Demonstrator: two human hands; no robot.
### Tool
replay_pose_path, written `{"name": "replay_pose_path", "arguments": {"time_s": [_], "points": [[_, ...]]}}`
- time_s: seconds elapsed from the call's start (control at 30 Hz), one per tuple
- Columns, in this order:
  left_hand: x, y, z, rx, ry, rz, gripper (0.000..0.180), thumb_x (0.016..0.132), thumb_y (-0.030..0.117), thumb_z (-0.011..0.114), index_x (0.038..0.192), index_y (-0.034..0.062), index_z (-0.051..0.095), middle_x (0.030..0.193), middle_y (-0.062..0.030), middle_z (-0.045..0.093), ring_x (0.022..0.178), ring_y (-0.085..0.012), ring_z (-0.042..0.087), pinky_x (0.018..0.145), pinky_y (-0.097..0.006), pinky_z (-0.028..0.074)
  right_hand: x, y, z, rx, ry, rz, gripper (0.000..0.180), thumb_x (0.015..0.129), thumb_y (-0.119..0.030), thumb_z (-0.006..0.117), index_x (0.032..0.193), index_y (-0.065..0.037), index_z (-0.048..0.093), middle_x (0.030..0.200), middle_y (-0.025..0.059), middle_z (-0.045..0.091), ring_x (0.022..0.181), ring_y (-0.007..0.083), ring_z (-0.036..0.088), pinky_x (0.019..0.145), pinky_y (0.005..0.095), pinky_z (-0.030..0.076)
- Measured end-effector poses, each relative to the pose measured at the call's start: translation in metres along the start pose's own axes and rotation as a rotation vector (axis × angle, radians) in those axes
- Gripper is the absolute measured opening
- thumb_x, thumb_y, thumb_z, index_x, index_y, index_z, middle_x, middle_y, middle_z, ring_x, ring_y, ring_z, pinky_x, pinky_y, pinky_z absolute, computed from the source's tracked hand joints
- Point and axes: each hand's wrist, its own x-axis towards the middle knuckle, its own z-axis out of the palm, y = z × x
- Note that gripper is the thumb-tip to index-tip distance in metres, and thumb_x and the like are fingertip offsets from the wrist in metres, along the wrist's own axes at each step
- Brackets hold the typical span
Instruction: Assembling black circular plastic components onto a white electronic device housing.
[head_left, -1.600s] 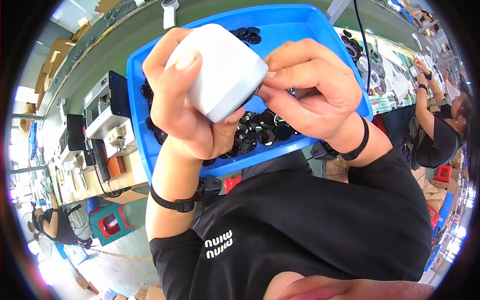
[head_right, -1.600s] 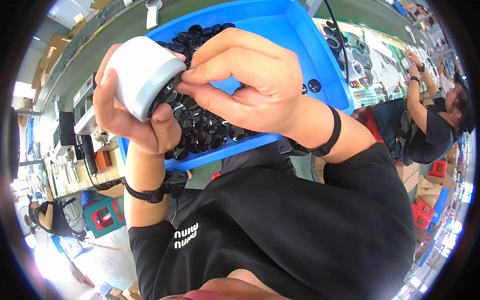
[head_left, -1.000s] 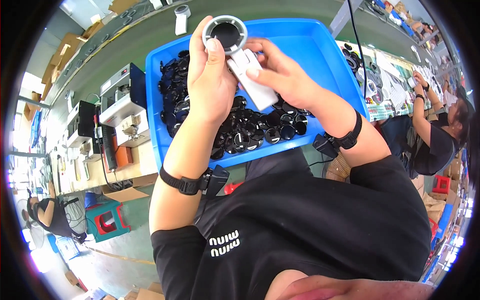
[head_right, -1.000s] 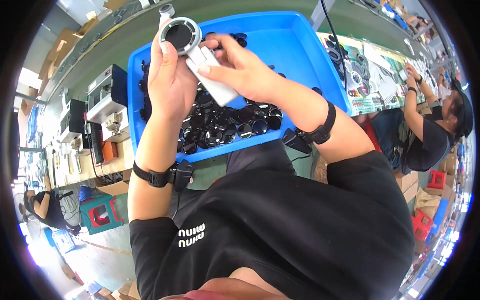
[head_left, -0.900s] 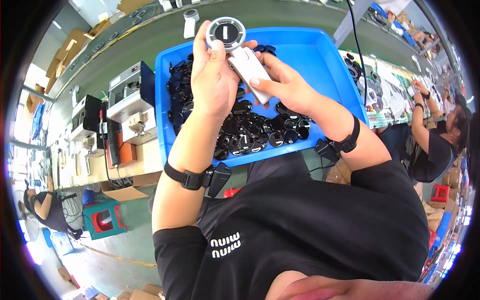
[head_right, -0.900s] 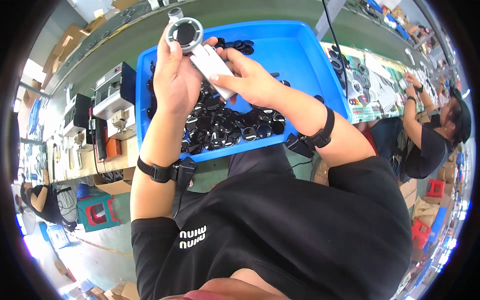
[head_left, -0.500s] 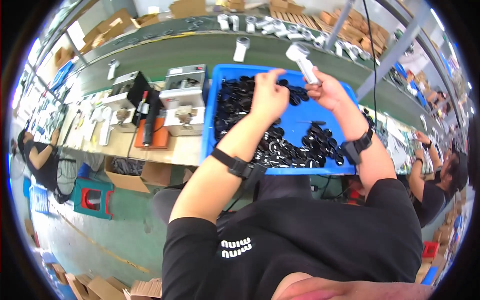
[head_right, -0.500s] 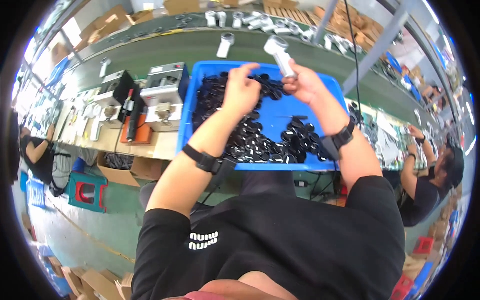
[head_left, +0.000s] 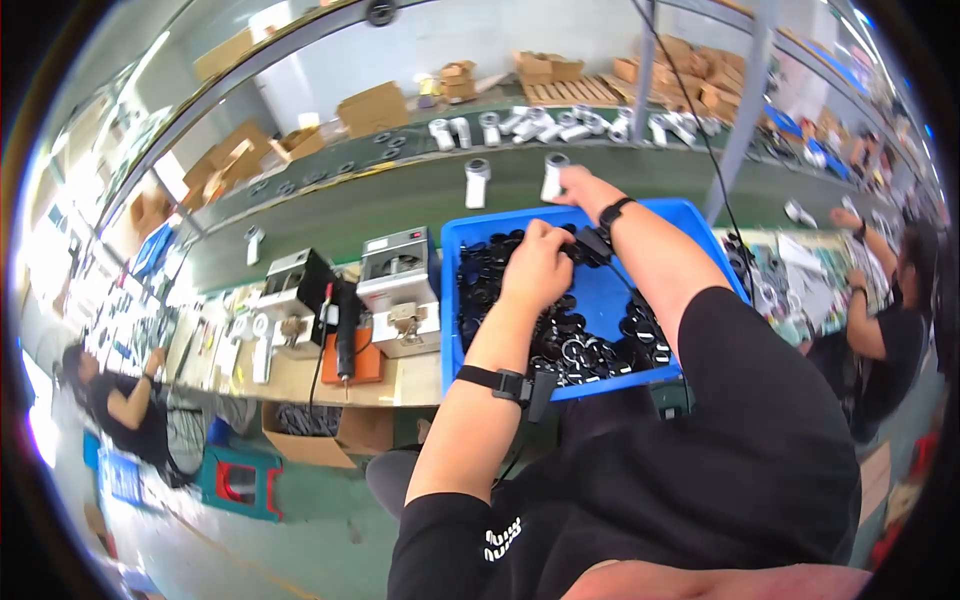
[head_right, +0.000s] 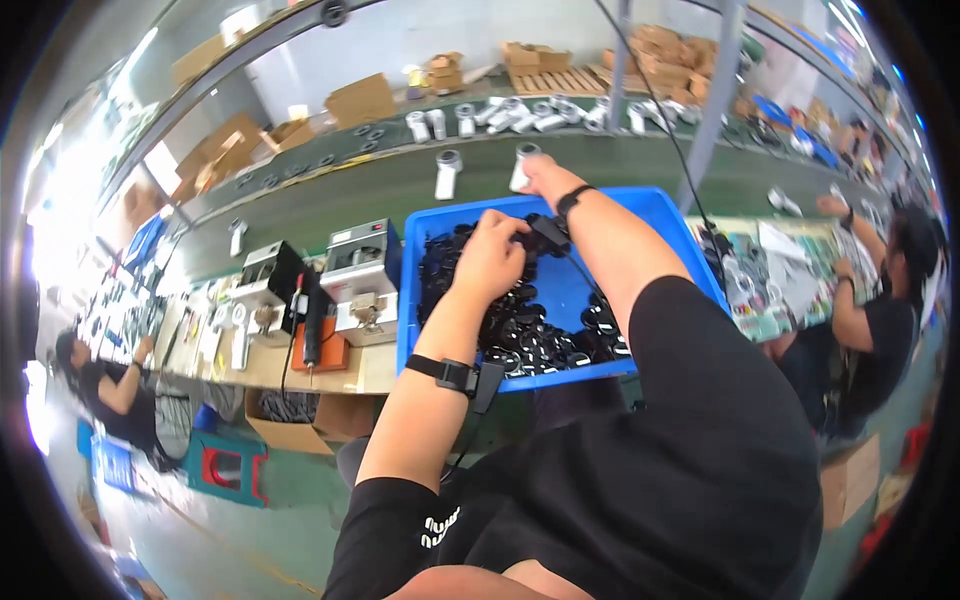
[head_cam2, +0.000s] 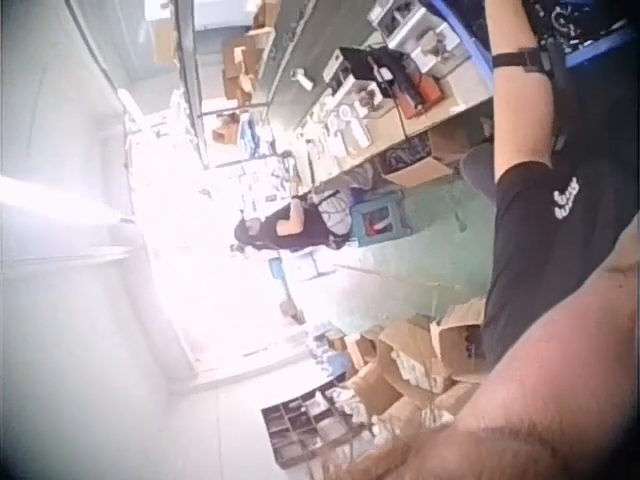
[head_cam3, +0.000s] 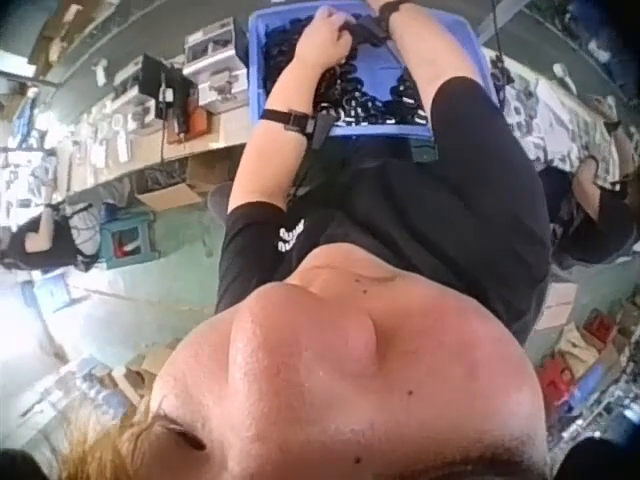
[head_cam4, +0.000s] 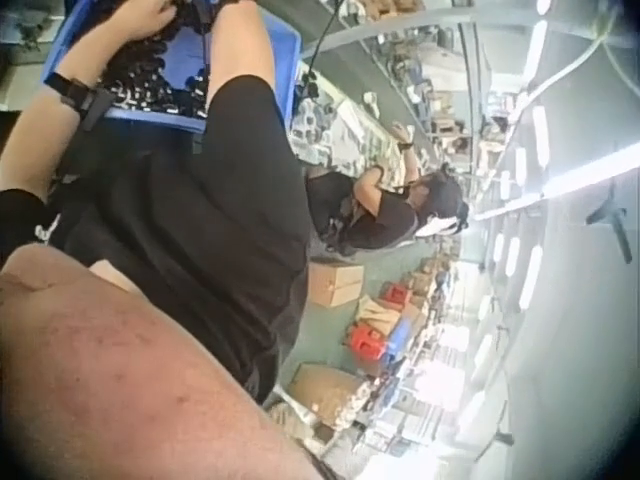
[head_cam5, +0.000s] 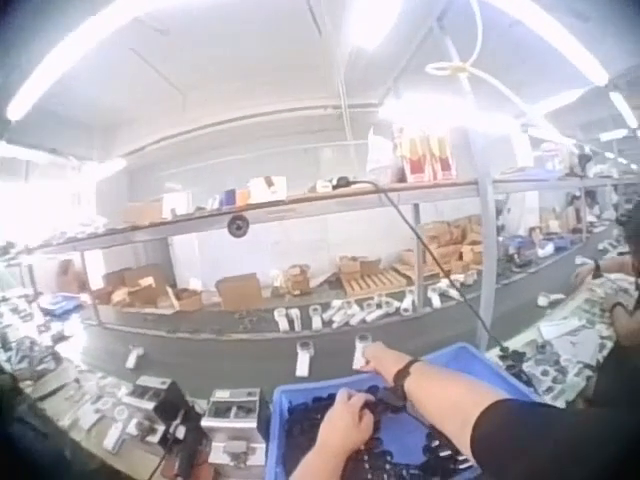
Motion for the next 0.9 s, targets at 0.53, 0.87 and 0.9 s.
{"name": "replay_pose_path", "arguments": {"time_s": [0.53, 0.87, 0.9], "points": [[0.001, -0.012, -0.002, 0.016, -0.198, -0.100, 0.014, 0.093, 0.004, 0.060, 0.102, 0.0004, 0.071, 0.078, -0.0124, 0.067, 0.066, -0.0205, 0.060, 0.065, -0.034, 0.048, -0.256, 0.010, -0.130, -1.618, -0.478, -0.535, 0.031, 0.078, -0.029, 0.081, 0.099, -0.007, 0.075, 0.092, 0.0136, 0.074, 0.091, 0.0325, 0.071, 0.075, 0.0444, 0.056], [-0.005, -0.012, 0.006, 0.011, -0.289, -0.148, 0.012, 0.092, 0.003, 0.062, 0.100, -0.0008, 0.071, 0.071, -0.0064, 0.060, 0.063, -0.0135, 0.051, 0.060, -0.031, 0.043, -0.209, 0.035, -0.147, -1.571, -0.620, -0.463, 0.038, 0.074, -0.040, 0.089, 0.091, -0.007, 0.077, 0.086, 0.0081, 0.075, 0.081, 0.0273, 0.070, 0.071, 0.0428, 0.055], [-0.004, -0.012, 0.007, 0.007, -0.288, -0.146, 0.012, 0.092, 0.003, 0.062, 0.100, -0.0008, 0.071, 0.071, -0.0064, 0.060, 0.063, -0.0135, 0.051, 0.060, -0.031, 0.043, -0.206, 0.041, -0.147, -1.488, -0.586, -0.502, 0.038, 0.075, -0.040, 0.089, 0.091, -0.007, 0.077, 0.086, 0.0074, 0.075, 0.081, 0.0268, 0.070, 0.072, 0.0424, 0.055]]}}
